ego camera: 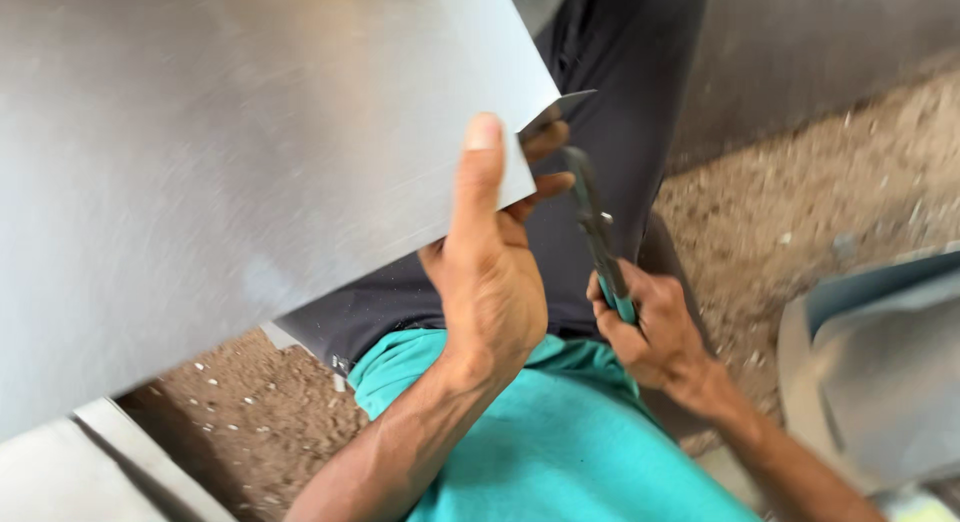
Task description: The person sits on the ground and uses tin snips to cut small rectangular pieces from a large metal sheet. The person repeatedly repositions the sheet and cuts along its edges, dropping the cut pieces onto the ground.
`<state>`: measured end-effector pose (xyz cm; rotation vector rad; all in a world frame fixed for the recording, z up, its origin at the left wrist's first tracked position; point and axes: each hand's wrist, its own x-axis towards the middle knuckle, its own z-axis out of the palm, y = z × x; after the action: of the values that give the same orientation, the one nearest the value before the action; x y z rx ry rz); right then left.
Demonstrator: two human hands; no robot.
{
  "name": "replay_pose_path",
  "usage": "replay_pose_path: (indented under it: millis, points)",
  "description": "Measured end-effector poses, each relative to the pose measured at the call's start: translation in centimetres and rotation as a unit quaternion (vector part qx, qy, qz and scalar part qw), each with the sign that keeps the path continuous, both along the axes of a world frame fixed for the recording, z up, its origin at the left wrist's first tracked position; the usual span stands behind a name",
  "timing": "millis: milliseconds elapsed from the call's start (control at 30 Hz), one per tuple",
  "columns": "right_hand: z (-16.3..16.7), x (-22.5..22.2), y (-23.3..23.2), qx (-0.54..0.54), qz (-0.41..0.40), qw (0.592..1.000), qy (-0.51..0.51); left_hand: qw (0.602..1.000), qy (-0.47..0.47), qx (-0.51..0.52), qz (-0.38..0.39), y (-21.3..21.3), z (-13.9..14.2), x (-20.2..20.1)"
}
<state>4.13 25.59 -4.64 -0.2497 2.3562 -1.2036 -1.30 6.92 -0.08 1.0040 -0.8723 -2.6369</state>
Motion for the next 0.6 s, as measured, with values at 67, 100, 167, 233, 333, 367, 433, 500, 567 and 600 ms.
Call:
replay_pose_path:
  millis: [67, 100, 167, 233, 333, 367, 433, 500, 567, 600]
  points:
    - [0.2, 0.0, -0.4, -0.032, -0.036, 0.998, 0.044, 1.000, -0.002, 0.018, -0.015, 0.0, 0.6, -0.8]
    - [0.2, -0.2, -0.6, -0.053, -0.055, 0.995, 0.062, 1.000, -0.014, 0.026, -0.012, 0.0, 0.8, -1.2]
    - [0.5, -0.7, -0.4, -0.055, -0.051, 0.993, 0.092, 0.998, -0.043, 0.042, -0.017, 0.0, 0.9, -1.8]
    - [0.7, -1.3, -0.2, -0.062, -0.054, 0.989, 0.120, 0.998, -0.054, -0.006, -0.043, -0.2, 0.7, -1.6]
    - [0.7, -1.7, -0.2, -0.048, -0.047, 0.989, 0.131, 0.997, -0.023, 0.003, -0.073, -0.9, -0.1, -0.3]
    - [0.6, -1.6, -0.4, -0.028, -0.033, 0.992, 0.122, 0.997, -0.009, 0.017, -0.077, -1.4, -0.4, 0.3]
    - [0.4, -1.3, -0.9, -0.002, -0.016, 0.996, 0.093, 0.984, -0.040, -0.109, -0.134, -2.3, -0.7, 1.6]
    - [0.2, -0.8, -1.4, 0.016, -0.011, 0.998, 0.056, 0.947, -0.072, -0.233, -0.211, -3.5, -0.7, 2.7]
    - [0.1, -0.2, -1.5, 0.030, 0.000, 0.998, 0.064, 0.881, -0.104, -0.348, -0.303, -5.5, -0.3, 4.0]
    - [0.0, 0.0, -1.4, 0.035, 0.004, 0.997, 0.069, 0.864, -0.109, -0.382, -0.311, -6.7, 0.0, 4.9]
